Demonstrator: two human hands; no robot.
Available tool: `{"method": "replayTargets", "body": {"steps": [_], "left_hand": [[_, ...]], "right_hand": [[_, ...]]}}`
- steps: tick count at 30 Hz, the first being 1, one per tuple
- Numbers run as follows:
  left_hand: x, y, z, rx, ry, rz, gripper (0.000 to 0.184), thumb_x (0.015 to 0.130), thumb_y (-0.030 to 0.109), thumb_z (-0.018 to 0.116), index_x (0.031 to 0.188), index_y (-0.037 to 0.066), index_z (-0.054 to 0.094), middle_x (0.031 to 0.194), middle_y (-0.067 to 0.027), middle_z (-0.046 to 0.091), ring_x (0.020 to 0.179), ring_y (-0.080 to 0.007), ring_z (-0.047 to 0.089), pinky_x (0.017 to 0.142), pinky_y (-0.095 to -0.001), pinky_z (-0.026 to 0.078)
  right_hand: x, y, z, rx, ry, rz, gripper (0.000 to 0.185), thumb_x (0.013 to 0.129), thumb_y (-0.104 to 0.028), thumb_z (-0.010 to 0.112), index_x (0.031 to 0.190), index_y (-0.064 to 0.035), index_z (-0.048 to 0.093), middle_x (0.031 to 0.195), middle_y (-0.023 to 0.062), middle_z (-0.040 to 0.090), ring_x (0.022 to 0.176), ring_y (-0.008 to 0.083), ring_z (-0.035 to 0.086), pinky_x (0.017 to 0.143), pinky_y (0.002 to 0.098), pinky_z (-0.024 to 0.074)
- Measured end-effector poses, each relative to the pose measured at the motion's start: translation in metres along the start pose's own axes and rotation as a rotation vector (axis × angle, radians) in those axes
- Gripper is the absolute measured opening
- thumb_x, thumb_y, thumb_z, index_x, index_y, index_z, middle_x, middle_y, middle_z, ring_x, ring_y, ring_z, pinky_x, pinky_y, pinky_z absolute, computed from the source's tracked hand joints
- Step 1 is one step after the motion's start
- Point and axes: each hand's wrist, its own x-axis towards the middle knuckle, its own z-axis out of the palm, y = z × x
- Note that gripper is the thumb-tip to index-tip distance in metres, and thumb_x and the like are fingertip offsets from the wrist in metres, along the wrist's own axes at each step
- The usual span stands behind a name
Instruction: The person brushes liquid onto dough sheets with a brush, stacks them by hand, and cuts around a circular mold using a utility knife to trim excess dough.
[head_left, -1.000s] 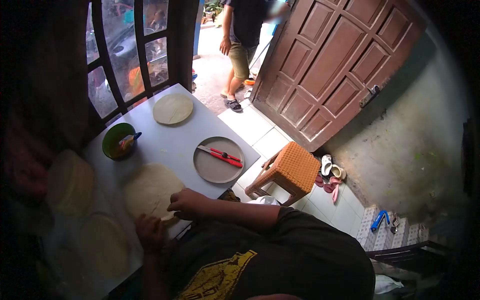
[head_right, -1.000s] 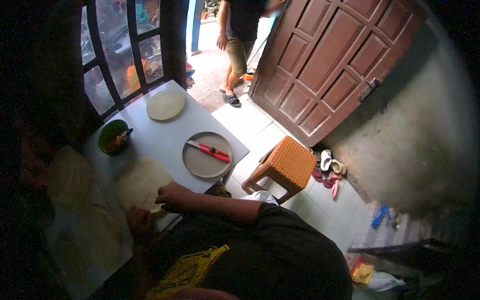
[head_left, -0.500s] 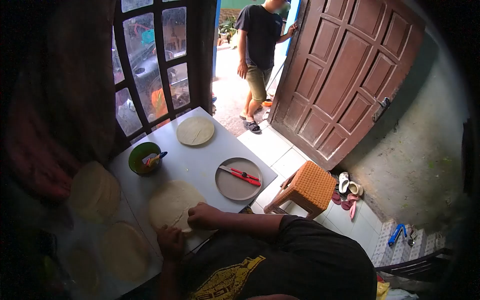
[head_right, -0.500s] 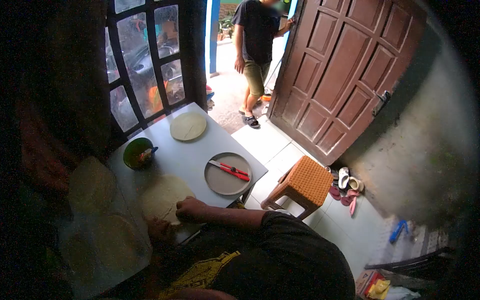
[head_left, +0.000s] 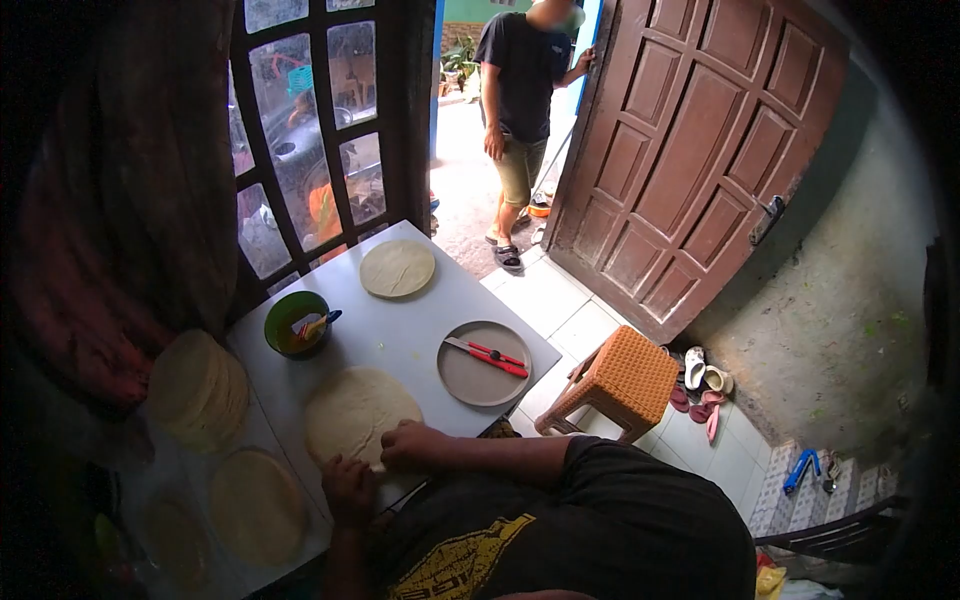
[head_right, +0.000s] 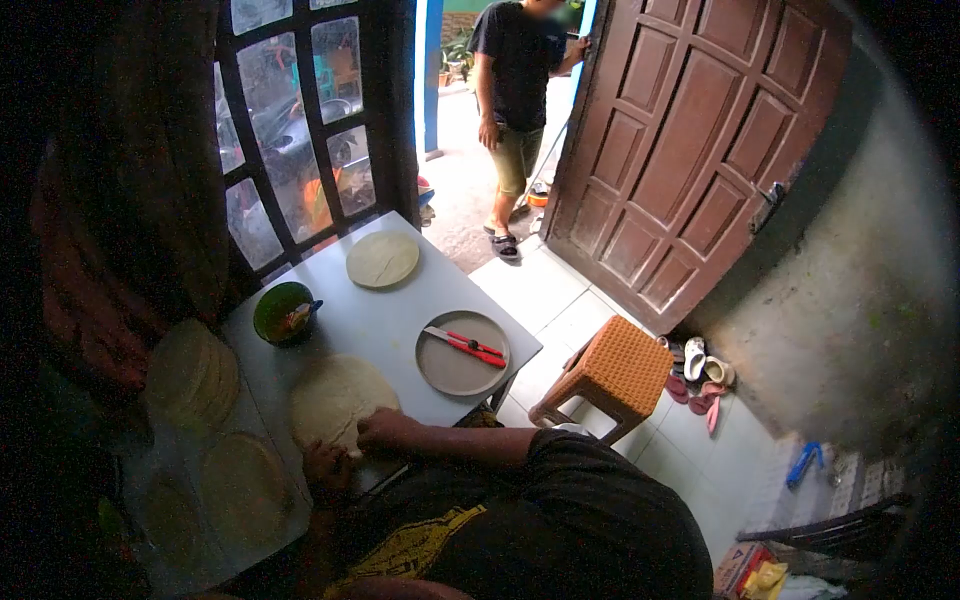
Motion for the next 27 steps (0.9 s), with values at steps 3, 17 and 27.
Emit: {"method": "replayTargets", "body": {"steps": [3,17,27], "left_hand": [[-0.001,-0.004,-0.002,-0.018,-0.067,-0.042,0.019,0.077,0.022,0.073,0.092,0.010,0.069,0.100,-0.0092,0.066,0.111,-0.0374,0.055,0.099,-0.0490,0.041],[0.012,0.015,-0.016,0.010,-0.094,0.058,0.024,0.071,0.021,0.079,0.089,0.009,0.068,0.096,-0.0082,0.064,0.105,-0.0328,0.056,0.100,-0.0486,0.041],[0.010,0.013,-0.013,0.013,-0.093,0.017,0.016,0.074,0.017,0.075,0.085,0.009,0.067,0.093,-0.0074,0.064,0.102,-0.0316,0.058,0.099,-0.0478,0.042]], "right_hand": [[-0.002,-0.003,-0.001,0.002,-0.023,0.004,0.011,0.080,-0.023,0.064,0.085,-0.0138,0.063,0.089,0.0064,0.059,0.085,0.0251,0.060,0.079,0.0408,0.0445],[-0.005,-0.011,-0.012,0.025,0.093,0.028,0.019,0.078,-0.019,0.071,0.094,-0.0118,0.066,0.096,0.0074,0.061,0.087,0.0269,0.061,0.078,0.0391,0.0453],[-0.014,-0.007,-0.013,0.068,0.165,-0.014,0.018,0.077,-0.018,0.072,0.093,-0.0108,0.067,0.094,0.0069,0.062,0.087,0.0260,0.062,0.078,0.0388,0.0453]]}}
